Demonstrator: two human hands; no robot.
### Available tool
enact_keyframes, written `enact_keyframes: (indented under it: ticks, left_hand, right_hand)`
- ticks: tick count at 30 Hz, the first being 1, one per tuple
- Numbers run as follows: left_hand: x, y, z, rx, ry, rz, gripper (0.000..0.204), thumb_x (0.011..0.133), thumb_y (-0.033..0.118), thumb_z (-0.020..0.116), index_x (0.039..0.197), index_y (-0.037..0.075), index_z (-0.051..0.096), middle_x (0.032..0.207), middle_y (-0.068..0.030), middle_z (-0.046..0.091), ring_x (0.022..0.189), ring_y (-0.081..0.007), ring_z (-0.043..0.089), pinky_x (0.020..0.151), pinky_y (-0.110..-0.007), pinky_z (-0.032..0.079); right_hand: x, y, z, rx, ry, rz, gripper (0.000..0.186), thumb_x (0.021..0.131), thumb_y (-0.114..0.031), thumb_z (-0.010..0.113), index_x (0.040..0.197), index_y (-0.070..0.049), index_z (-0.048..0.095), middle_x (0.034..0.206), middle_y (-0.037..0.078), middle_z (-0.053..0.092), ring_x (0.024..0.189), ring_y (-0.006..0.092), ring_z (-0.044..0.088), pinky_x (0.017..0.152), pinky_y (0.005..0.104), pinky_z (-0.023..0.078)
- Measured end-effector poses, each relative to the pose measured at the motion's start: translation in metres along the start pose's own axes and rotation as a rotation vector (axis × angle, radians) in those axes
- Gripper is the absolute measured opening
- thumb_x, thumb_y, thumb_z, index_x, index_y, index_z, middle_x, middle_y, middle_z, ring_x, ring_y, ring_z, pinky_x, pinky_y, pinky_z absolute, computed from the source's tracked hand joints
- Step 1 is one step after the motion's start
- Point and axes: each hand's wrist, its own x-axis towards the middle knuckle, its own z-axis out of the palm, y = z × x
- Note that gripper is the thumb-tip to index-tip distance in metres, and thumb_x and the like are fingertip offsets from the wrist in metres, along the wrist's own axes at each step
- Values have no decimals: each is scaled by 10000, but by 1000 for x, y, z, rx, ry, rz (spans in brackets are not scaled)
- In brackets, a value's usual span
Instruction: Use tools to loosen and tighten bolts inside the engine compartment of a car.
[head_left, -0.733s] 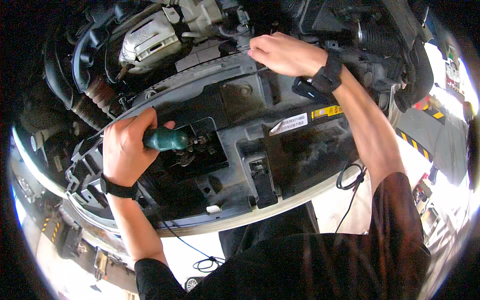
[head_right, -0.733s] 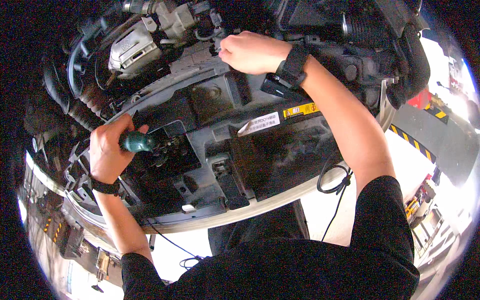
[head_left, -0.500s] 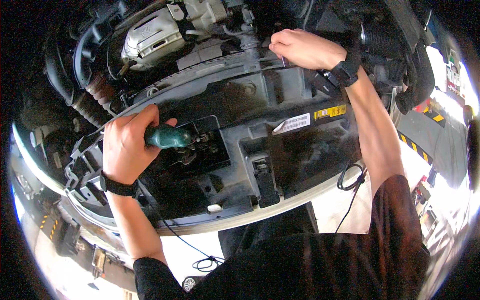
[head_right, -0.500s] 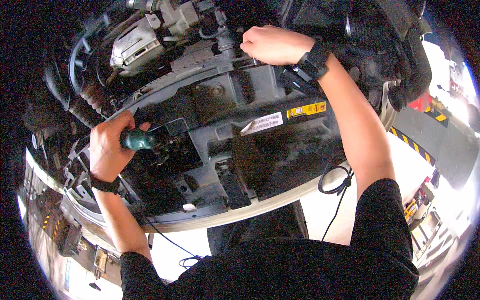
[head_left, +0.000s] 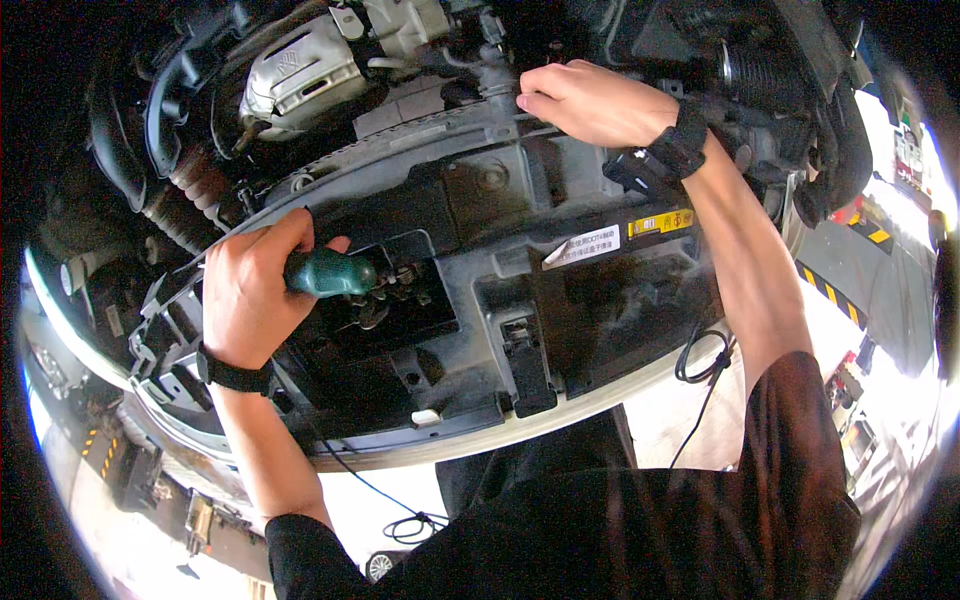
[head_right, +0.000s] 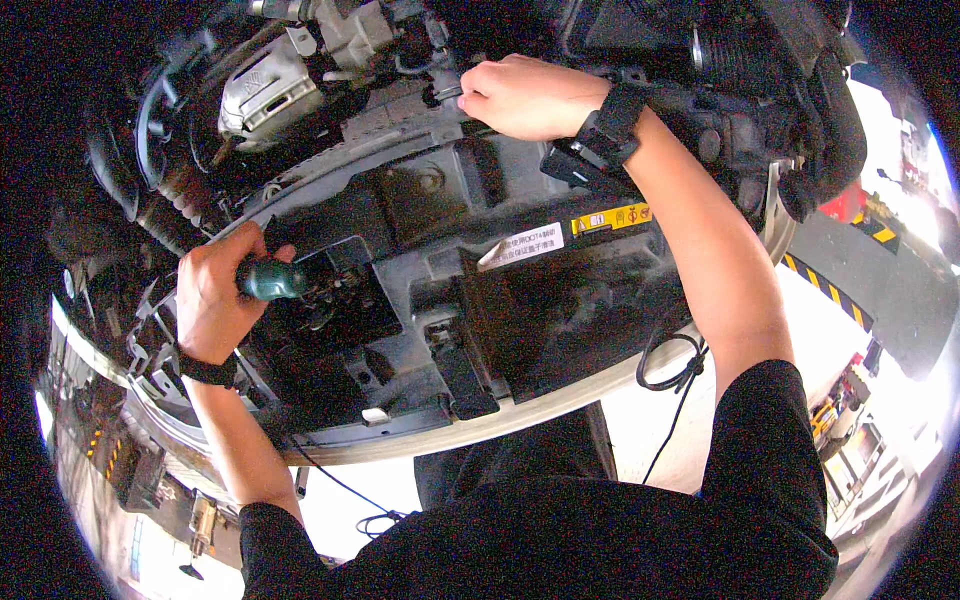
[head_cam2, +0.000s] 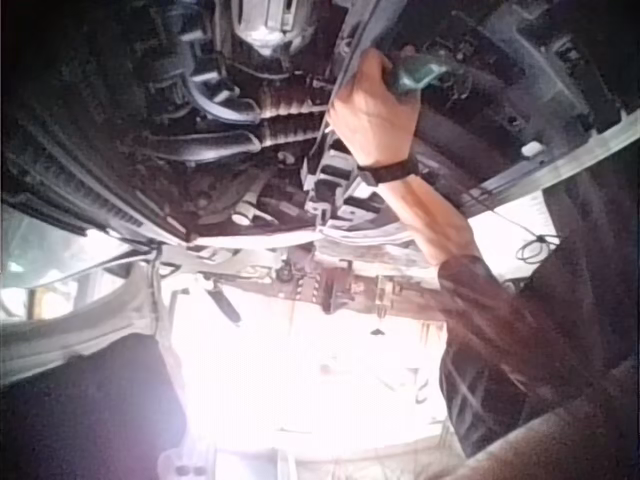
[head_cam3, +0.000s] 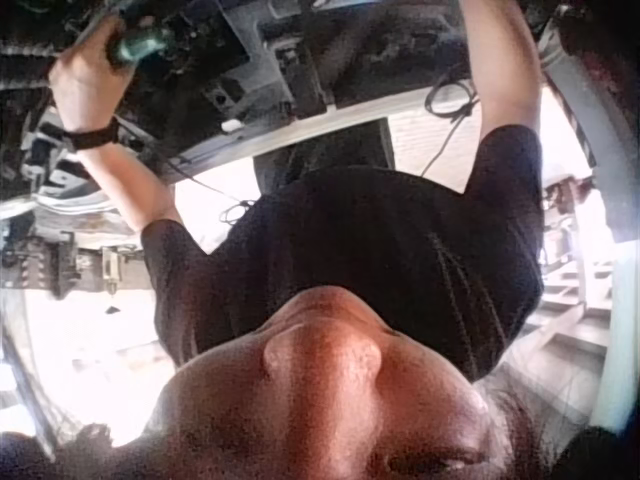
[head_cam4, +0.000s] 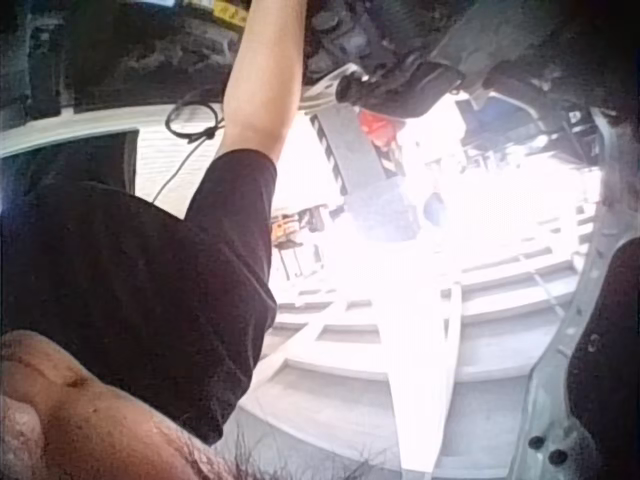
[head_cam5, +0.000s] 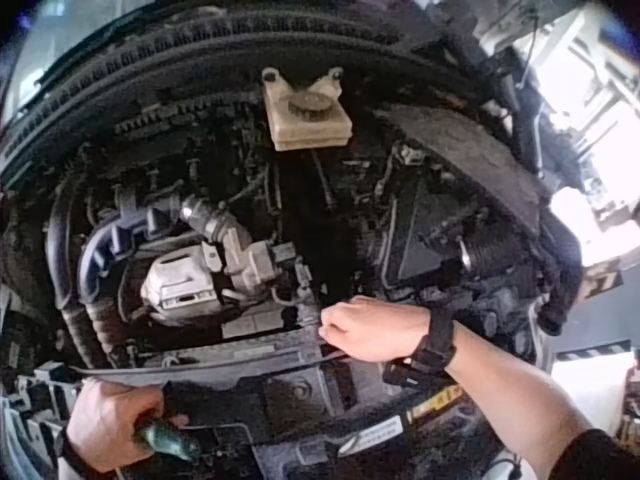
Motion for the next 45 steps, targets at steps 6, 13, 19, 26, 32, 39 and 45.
enact_keyframes:
  ticks: [6,13,19,26,32,39,45]
  left_hand:
    - [-2,-3,1,-6,-5,-3,363,799,315,750,707,70,500,580,-124,548,549,-363,562,509,-419,431]
    - [-4,-4,-1,-7,-49,-24,336,822,302,736,724,55,531,616,-143,543,566,-379,559,524,-416,429]
    - [-8,2,-20,32,9,-38,262,758,238,769,757,87,555,634,-101,596,598,-352,612,527,-412,469]
    - [-58,31,-85,-78,212,-65,324,779,230,794,717,44,536,590,-107,538,514,-292,572,498,-351,427]
    - [-149,42,-119,-68,145,-97,335,794,285,768,700,100,504,548,-70,532,496,-296,560,466,-385,416]
    - [-240,72,-138,-104,-11,-111,205,762,235,716,771,117,548,604,-96,603,572,-333,614,512,-431,472]
    - [-261,90,-113,-117,-126,-82,174,709,193,704,796,123,571,635,-110,624,631,-345,630,564,-450,495]
  right_hand:
    - [0,7,-3,-76,55,-81,327,991,-289,471,906,15,559,753,231,586,771,426,583,688,452,454]
    - [-11,-4,-56,-94,509,26,348,984,-326,466,884,-2,542,788,218,580,783,417,581,671,460,443]
    - [-37,-42,-91,-28,871,68,257,987,-199,510,831,4,490,663,82,469,628,173,469,602,320,395]
    - [-115,-97,-121,262,860,23,195,1000,-190,516,945,-9,563,825,-14,521,633,28,370,557,195,291]
    - [-215,-136,-108,480,886,127,162,1007,-173,495,910,-51,541,675,-28,459,578,49,408,535,212,288]
    - [-324,-193,-87,1043,1140,195,158,1008,-181,509,950,-38,541,838,3,494,654,90,458,593,239,343]
    - [-381,-230,-77,1068,1309,200,147,998,-175,526,1040,-41,571,893,4,529,663,95,470,605,245,346]
